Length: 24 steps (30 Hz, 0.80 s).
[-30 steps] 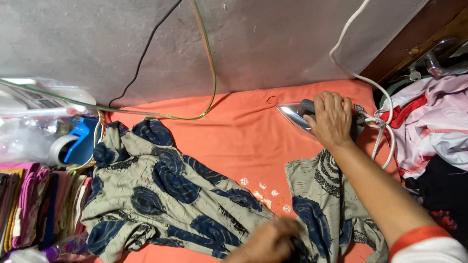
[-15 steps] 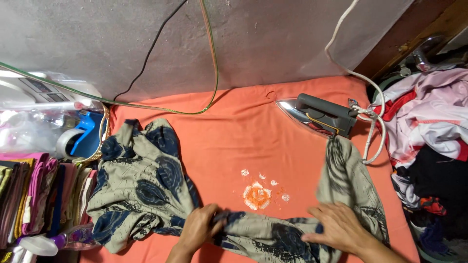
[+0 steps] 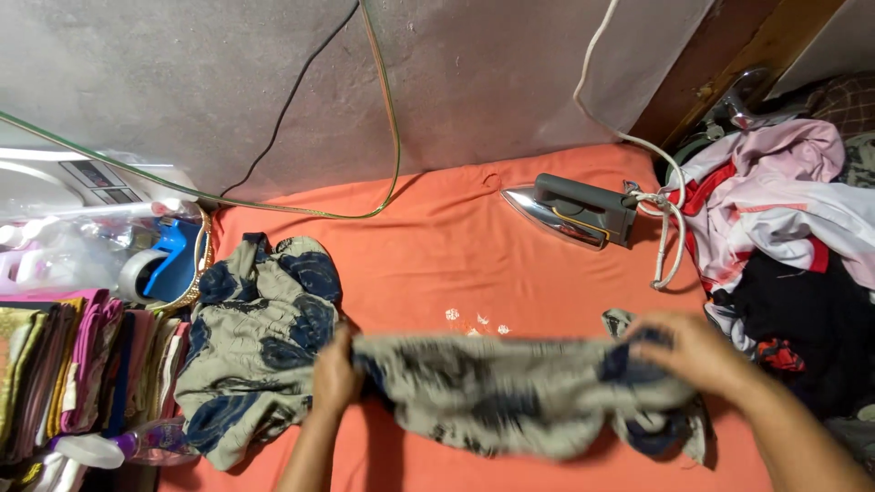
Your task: Ironing a patterned garment on an ironing station.
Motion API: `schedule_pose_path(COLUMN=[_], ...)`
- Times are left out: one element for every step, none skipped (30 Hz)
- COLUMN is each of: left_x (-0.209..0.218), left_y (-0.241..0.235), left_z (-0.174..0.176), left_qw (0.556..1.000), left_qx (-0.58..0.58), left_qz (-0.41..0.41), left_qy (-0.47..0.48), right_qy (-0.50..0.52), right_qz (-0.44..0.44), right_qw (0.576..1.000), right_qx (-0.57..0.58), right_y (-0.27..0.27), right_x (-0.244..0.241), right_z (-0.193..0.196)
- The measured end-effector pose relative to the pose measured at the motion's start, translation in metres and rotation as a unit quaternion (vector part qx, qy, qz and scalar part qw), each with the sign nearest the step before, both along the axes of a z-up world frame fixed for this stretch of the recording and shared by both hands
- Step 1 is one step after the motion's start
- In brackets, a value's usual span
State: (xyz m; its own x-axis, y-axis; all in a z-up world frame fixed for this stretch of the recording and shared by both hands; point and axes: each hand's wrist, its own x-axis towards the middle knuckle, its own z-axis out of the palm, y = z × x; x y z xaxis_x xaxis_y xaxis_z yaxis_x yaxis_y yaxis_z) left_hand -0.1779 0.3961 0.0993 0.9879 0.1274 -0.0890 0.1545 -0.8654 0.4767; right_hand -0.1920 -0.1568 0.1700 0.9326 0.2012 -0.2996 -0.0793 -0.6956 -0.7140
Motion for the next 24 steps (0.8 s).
schedule_pose_path(left_x=[0.018,0.036,0.056,0.068,0.079,0.091,0.088,0.086,0.083,0.073,0.064,0.055,0.041,0.028,0.014,-0.001,-0.015,-0.029,-0.040,-0.052,-0.063,-0.064,-0.066,-0.067], left_y=[-0.001,-0.003,-0.005,-0.003,-0.001,0.001,0.003,0.006,0.009,0.013,0.017,0.022,0.031,0.041,0.051,0.055,0.058,0.061,0.076,0.090,0.104,0.107,0.110,0.113], left_z=[0.014,0.028,0.042,0.065,0.088,0.111,0.122,0.134,0.144,0.143,0.141,0.138,0.125,0.110,0.096,0.092,0.087,0.082,0.060,0.038,0.015,0.009,0.003,-0.003], left_qw=[1.000,0.990,0.961,0.961,0.936,0.901,0.901,0.878,0.852,0.852,0.860,0.868,0.869,0.911,0.943,0.944,0.958,0.969,0.970,0.982,0.988,0.988,0.992,0.983], left_qx=[-0.001,-0.032,-0.065,-0.066,-0.143,-0.218,-0.219,-0.257,-0.294,-0.294,-0.297,-0.299,-0.299,-0.211,-0.120,-0.120,-0.105,-0.090,-0.090,-0.098,-0.106,-0.106,-0.090,-0.074], left_qz=[-0.001,0.026,0.051,0.048,0.081,0.112,0.109,0.082,0.056,0.055,0.043,0.032,0.032,0.047,0.060,0.060,0.044,0.028,0.027,-0.011,-0.048,-0.049,-0.092,-0.133], left_qy=[-0.001,-0.134,-0.264,-0.266,-0.313,-0.357,-0.358,-0.395,-0.429,-0.429,-0.412,-0.395,-0.394,-0.351,-0.303,-0.302,-0.264,-0.227,-0.225,-0.163,-0.101,-0.100,-0.001,0.098], right_qy=[-0.001,-0.086,-0.169,-0.171,-0.296,-0.416,-0.418,-0.488,-0.554,-0.554,-0.556,-0.558,-0.557,-0.474,-0.382,-0.381,-0.309,-0.234,-0.232,-0.065,0.105,0.105,0.225,0.341], right_qz=[-0.001,-0.085,-0.170,-0.173,-0.197,-0.216,-0.218,-0.210,-0.196,-0.197,-0.179,-0.162,-0.162,-0.191,-0.214,-0.215,-0.190,-0.163,-0.165,-0.122,-0.077,-0.078,-0.036,0.004], right_qw=[1.000,0.993,0.971,0.970,0.935,0.883,0.882,0.846,0.807,0.806,0.811,0.814,0.815,0.856,0.885,0.886,0.905,0.914,0.914,0.949,0.954,0.954,0.943,0.917], right_qx=[-0.001,0.001,0.001,0.000,-0.004,-0.008,-0.008,-0.035,-0.060,-0.060,-0.030,0.001,0.001,0.078,0.155,0.154,0.223,0.290,0.289,0.284,0.269,0.269,0.241,0.208], right_y=[-0.001,-0.002,-0.004,0.001,0.006,0.011,0.006,0.001,-0.004,0.003,0.011,0.018,0.014,0.009,0.005,-0.008,-0.022,-0.037,-0.052,-0.067,-0.083,-0.084,-0.085,-0.086], right_x=[0.008,0.017,0.025,0.024,0.023,0.023,0.017,0.011,0.005,-0.005,-0.015,-0.026,-0.041,-0.057,-0.072,-0.087,-0.103,-0.120,-0.134,-0.150,-0.163,-0.170,-0.175,-0.180], right_z=[0.013,0.026,0.039,0.061,0.082,0.104,0.106,0.107,0.108,0.115,0.121,0.127,0.117,0.108,0.099,0.082,0.065,0.049,0.029,0.010,-0.009,-0.019,-0.028,-0.037])
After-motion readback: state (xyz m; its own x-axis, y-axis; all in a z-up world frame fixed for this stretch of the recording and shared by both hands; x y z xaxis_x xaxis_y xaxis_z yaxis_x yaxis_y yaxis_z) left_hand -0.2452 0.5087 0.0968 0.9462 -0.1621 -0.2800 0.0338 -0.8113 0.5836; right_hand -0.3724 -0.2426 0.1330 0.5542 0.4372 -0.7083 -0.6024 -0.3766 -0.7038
